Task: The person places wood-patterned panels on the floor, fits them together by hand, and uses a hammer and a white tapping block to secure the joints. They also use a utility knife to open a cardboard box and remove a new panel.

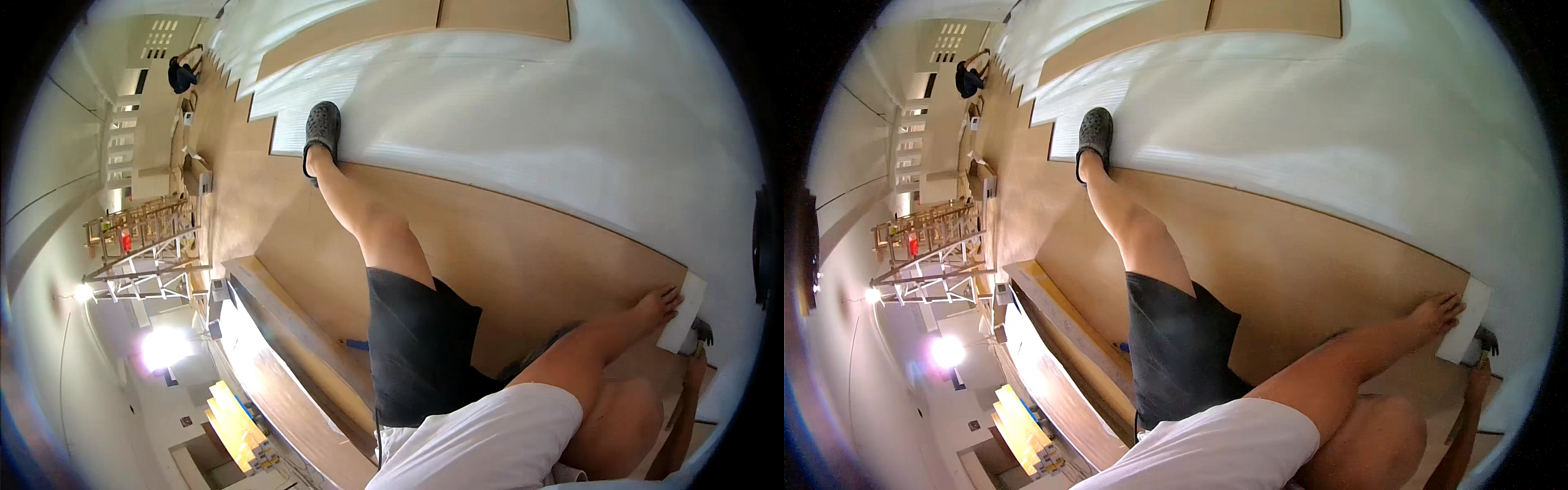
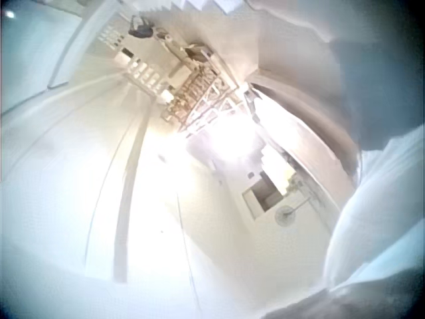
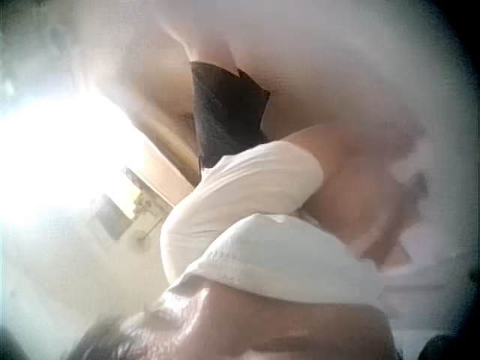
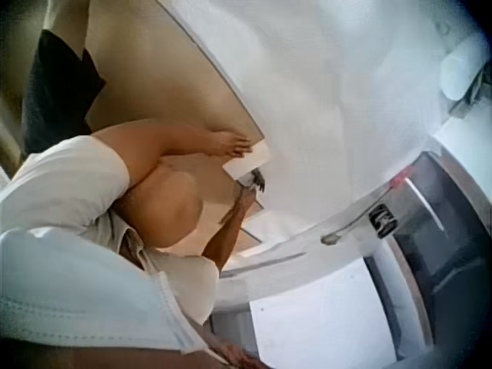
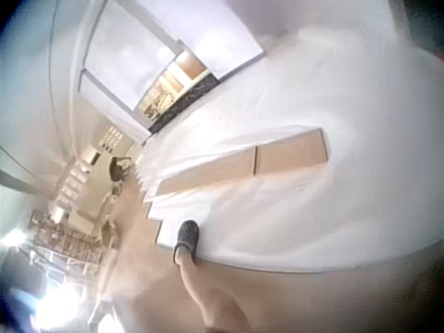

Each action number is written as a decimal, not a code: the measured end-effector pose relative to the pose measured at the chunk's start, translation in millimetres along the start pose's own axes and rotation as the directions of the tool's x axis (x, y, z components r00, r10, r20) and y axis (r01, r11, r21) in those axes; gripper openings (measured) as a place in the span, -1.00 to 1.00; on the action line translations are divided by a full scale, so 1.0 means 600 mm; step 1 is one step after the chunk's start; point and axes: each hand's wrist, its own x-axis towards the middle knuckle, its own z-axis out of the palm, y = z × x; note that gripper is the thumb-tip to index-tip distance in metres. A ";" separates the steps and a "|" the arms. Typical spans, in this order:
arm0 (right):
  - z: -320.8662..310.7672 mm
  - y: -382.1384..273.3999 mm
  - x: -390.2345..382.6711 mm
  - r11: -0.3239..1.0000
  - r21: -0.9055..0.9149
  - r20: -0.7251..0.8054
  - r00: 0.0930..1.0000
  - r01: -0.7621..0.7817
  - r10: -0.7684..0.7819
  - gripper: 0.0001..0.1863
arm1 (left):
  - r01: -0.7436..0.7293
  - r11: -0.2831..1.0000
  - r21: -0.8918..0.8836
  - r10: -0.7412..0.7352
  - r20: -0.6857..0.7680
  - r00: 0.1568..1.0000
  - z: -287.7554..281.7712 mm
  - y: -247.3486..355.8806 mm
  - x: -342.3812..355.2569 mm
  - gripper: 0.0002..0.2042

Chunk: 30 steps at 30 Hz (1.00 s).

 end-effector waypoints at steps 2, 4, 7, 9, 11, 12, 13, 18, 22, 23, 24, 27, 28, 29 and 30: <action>-0.008 -0.019 -0.003 1.000 0.007 -0.011 1.000 0.012 -0.012 -0.57 | 0.002 1.000 0.001 -0.002 0.006 1.000 0.003 -0.003 0.004 -0.30; -0.012 -0.032 -0.010 0.997 -0.053 0.012 0.998 0.057 -0.056 -0.55 | -0.013 1.000 -0.026 0.014 0.035 0.999 0.002 -0.007 0.006 -0.31; -0.014 -0.025 -0.012 0.955 -0.235 -0.026 0.981 0.182 -0.193 -0.55 | 0.002 0.999 -0.043 -0.001 0.007 1.000 0.001 -0.009 0.006 -0.32; -0.014 -0.004 0.000 0.945 -0.256 -0.018 0.976 0.206 -0.217 -0.55 | -0.014 0.999 0.039 0.013 0.038 0.999 0.002 -0.010 0.008 -0.33; -0.024 0.018 0.029 0.972 -0.186 -0.082 0.983 0.145 -0.163 -0.55 | -0.020 0.998 0.052 0.017 0.042 0.999 0.003 -0.012 0.009 -0.34; -0.025 0.027 0.042 0.980 0.199 -0.098 0.995 0.010 0.010 -0.52 | -0.019 1.000 0.016 0.019 0.039 0.999 0.004 -0.012 0.011 -0.35; -0.030 0.034 0.052 0.977 -0.196 0.018 0.997 0.083 -0.081 -0.51 | -0.036 0.998 -0.042 0.039 0.077 0.996 0.004 -0.013 0.012 -0.35; -0.036 0.023 0.065 0.926 -0.271 0.134 0.963 0.262 -0.233 -0.57 | 0.003 0.999 -0.036 -0.002 0.024 1.000 -0.002 -0.015 0.012 -0.35; -0.025 0.004 0.047 0.993 -0.008 -0.124 0.985 0.117 -0.117 -0.52 | -0.022 1.000 -0.007 0.023 0.089 0.996 -0.008 -0.014 0.009 -0.33; -0.018 0.004 0.044 0.996 0.075 -0.195 0.980 0.048 -0.033 -0.48 | -0.025 1.000 -0.012 0.026 0.082 0.996 -0.008 -0.015 0.010 -0.33; -0.016 0.006 0.044 0.990 0.136 -0.142 0.988 -0.040 0.060 -0.48 | -0.028 1.000 -0.011 0.028 0.076 0.997 -0.006 -0.014 0.010 -0.32; -0.006 0.022 0.053 0.909 -0.220 -0.010 0.931 0.354 -0.365 -0.53 | -0.005 0.999 -0.039 0.007 0.052 0.999 0.001 -0.014 0.016 -0.31; -0.007 0.030 0.058 0.823 -0.284 -0.220 0.802 0.492 -0.555 -0.60 | -0.001 0.998 -0.060 0.006 0.074 0.997 0.004 -0.013 0.018 -0.30; -0.009 0.037 0.067 0.882 -0.230 -0.204 0.866 0.411 -0.457 -0.60 | -0.007 0.999 -0.034 0.008 0.029 1.000 0.006 -0.014 0.021 -0.30; -0.013 0.044 0.074 0.932 -0.173 -0.144 0.928 0.317 -0.343 -0.59 | -0.010 1.000 0.003 0.010 0.009 1.000 0.008 -0.013 0.022 -0.30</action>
